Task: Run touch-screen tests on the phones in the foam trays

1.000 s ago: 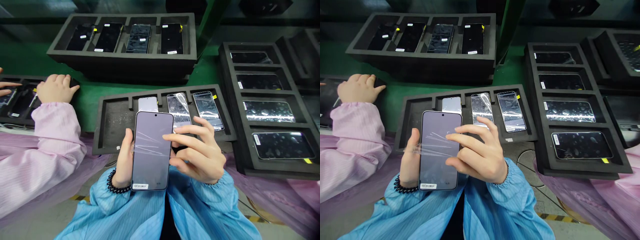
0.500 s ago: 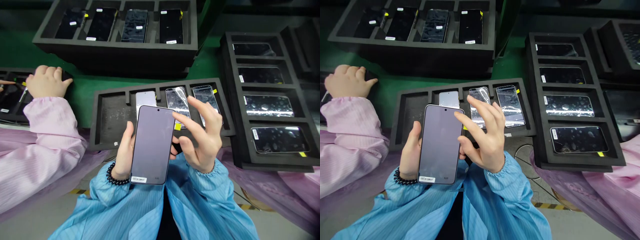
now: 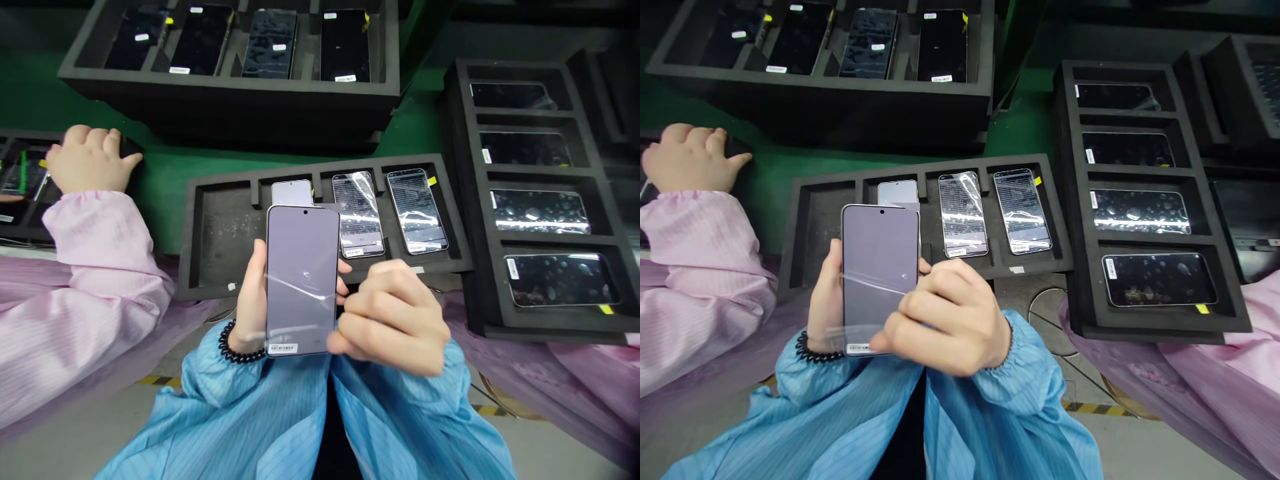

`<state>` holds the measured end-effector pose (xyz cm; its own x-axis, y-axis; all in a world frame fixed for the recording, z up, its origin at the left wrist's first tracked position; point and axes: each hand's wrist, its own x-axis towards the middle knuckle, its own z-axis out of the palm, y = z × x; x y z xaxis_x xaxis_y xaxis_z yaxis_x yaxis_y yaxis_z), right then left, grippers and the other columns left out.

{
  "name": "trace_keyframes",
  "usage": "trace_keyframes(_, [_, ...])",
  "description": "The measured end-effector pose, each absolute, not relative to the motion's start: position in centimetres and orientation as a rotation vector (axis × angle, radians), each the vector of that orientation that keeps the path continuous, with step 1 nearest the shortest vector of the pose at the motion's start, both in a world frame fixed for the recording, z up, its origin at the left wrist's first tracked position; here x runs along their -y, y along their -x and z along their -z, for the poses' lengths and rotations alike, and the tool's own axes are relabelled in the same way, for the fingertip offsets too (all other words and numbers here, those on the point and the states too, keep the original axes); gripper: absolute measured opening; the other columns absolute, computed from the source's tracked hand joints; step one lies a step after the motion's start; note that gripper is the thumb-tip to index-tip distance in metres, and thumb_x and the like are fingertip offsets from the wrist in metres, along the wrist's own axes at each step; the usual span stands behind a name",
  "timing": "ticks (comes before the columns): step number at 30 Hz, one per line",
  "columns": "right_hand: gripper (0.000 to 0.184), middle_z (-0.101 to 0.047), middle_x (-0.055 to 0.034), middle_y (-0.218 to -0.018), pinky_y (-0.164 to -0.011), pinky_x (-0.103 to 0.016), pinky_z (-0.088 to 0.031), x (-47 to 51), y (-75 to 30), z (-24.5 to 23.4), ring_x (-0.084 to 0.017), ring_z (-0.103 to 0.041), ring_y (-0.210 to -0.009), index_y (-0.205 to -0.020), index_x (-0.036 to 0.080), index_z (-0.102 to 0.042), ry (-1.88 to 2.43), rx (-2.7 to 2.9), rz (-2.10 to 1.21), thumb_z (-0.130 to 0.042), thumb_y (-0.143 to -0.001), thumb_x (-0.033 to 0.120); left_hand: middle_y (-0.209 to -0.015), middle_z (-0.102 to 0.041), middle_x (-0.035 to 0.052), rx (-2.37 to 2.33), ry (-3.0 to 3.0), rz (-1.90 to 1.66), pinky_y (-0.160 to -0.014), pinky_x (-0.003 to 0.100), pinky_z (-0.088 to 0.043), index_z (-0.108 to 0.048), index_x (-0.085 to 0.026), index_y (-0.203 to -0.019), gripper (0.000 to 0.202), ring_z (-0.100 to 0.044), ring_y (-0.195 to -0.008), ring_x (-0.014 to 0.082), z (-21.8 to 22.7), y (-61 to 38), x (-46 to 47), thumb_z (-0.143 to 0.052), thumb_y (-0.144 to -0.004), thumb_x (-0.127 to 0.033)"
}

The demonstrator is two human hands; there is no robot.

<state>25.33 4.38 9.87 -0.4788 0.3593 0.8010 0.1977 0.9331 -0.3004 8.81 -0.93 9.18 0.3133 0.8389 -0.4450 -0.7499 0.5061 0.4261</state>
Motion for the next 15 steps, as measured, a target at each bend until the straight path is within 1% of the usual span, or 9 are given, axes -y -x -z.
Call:
trace_keyframes(3, [0.046,-0.057,0.0011,-0.061,-0.060,-0.032,-0.044,-3.7,-25.4,-10.1,-0.014,-0.049,-0.064,-0.061,0.021,-0.060,0.368,2.035,-0.246,-0.050,-0.105,0.031,-0.098,-0.076,0.0130,-0.610,-0.173,-1.068,-0.089,0.035,-0.058,-0.073,-0.010,-0.115,0.088,-0.072,-0.091,0.0247,-9.3,-8.7,1.4,-0.026,-0.092,-0.081])
trace_keyframes(6, [0.047,-0.055,0.0016,-0.059,-0.060,-0.031,-0.044,-3.4,-25.5,-10.3,-0.013,-0.049,-0.063,-0.059,0.021,-0.059,0.381,2.027,-0.279,-0.051,-0.105,0.030,-0.102,-0.077,0.0134,-0.570,-0.196,-1.064,-0.088,0.036,-0.058,-0.073,-0.011,-0.117,0.087,-0.073,-0.093,0.0264,-9.2,-8.6,1.9,-0.032,-0.090,-0.083])
trace_keyframes(11, [0.048,-0.056,0.0020,-0.056,-0.057,-0.030,-0.045,-3.3,-25.7,-11.7,-0.011,-0.050,-0.060,-0.058,0.019,-0.060,0.375,2.030,-0.341,-0.052,-0.104,0.027,-0.099,-0.076,0.0151,-0.594,-0.205,-1.057,-0.089,0.034,-0.057,-0.072,-0.007,-0.117,0.092,-0.071,-0.093,0.0256,-10.0,-8.7,2.3,-0.027,-0.090,-0.083])
trace_keyframes(15, [0.048,-0.059,0.0030,-0.055,-0.054,-0.027,-0.049,-3.2,-26.1,-12.9,-0.011,-0.051,-0.058,-0.059,0.020,-0.061,0.383,2.122,-0.392,-0.052,-0.105,0.027,-0.100,-0.075,0.0140,-0.607,-0.210,-1.068,-0.089,0.033,-0.057,-0.073,-0.008,-0.117,0.091,-0.071,-0.094,0.0245,-10.8,-8.7,2.6,-0.027,-0.091,-0.082])
